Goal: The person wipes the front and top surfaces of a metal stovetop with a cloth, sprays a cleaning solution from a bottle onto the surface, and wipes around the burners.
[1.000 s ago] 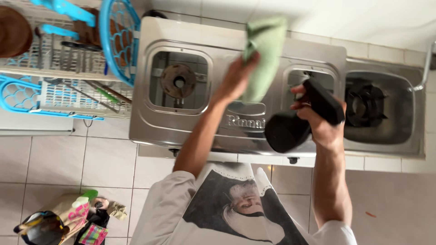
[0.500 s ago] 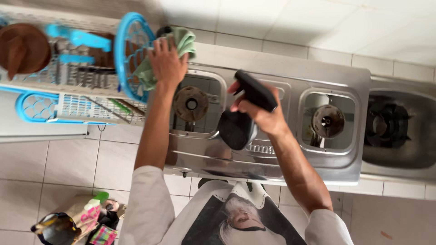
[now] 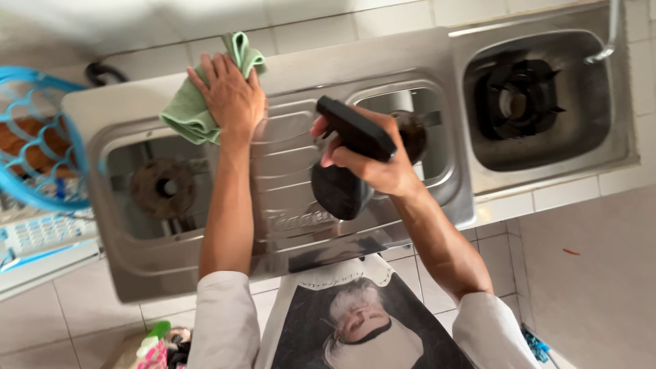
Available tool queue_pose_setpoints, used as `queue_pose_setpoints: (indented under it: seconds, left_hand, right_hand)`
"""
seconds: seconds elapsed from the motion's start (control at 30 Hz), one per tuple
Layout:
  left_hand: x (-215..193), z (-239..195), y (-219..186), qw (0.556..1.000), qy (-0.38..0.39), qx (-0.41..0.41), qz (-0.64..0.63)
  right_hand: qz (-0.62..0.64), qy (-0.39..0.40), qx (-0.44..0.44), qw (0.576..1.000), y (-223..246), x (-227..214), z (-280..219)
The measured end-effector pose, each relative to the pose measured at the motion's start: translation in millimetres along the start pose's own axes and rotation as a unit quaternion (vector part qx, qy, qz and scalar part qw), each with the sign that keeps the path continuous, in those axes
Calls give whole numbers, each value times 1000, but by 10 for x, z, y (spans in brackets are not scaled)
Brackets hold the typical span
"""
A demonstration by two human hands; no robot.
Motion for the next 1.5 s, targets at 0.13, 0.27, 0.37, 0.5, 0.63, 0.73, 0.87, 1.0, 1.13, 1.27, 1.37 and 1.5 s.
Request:
queue_pose_setpoints:
  seconds: [0.13,0.27,0.37,0.5,0.63,0.73,0.87,1.0,1.13,1.27,1.37,1.5]
  left_hand:
    - [198,11,-815,998,56,0,-1]
    - [228,32,-1630,994,-63,84,13]
    - [298,2,-2307,992,-56,112,22]
    - [411,28,-3017,990,-13,142,0]
    - [552,30,-3552,981,-40,188,-4]
    - [731,33,-3878,973,-57,222,-19]
    - [812,-322,-4339,946,-111,303,-10]
    - [780,-755,-4545,950,-82,300,-23]
    - [678,-1280,-4621,956,-70,285,-23]
    - [555,-2037,-4574,949,-54,310,-28]
    - [395,-2680,-4522,938,-33,336,-79]
    - [374,-3297,-4278,923,45,374,-76]
  right_hand:
    - [-45,-47,-35,997,412,-772,-265]
    - [-80,-121,-66,987,817,-1452,-602]
    - [-111,-192,-61,973,1040,-1858,-930]
    - [-109,-240,-65,962,1193,-2291,-1298]
    - [-114,-267,-61,955,1251,-2619,-1619]
    - [-113,-302,-61,945,1283,-2793,-1804]
    - [-117,-321,-61,938,1344,-2842,-1973]
    - [-132,-329,-55,933,1379,-2804,-2167]
    - [-139,-312,-35,939,1287,-2736,-2270]
    - [-122,-257,27,958,1072,-2607,-2420]
    - [-157,-229,65,958,902,-2480,-2588]
    - [-182,-256,100,944,656,-2417,-3018]
Point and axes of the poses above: each hand's wrist, its own z-axis towards the middle knuckle, its own x-axis out of the palm, y = z × x, the point moved 8 cm from there along z, towards the middle knuckle, and after that the axes turned 11 degrees about z, right-handed, at the moved point
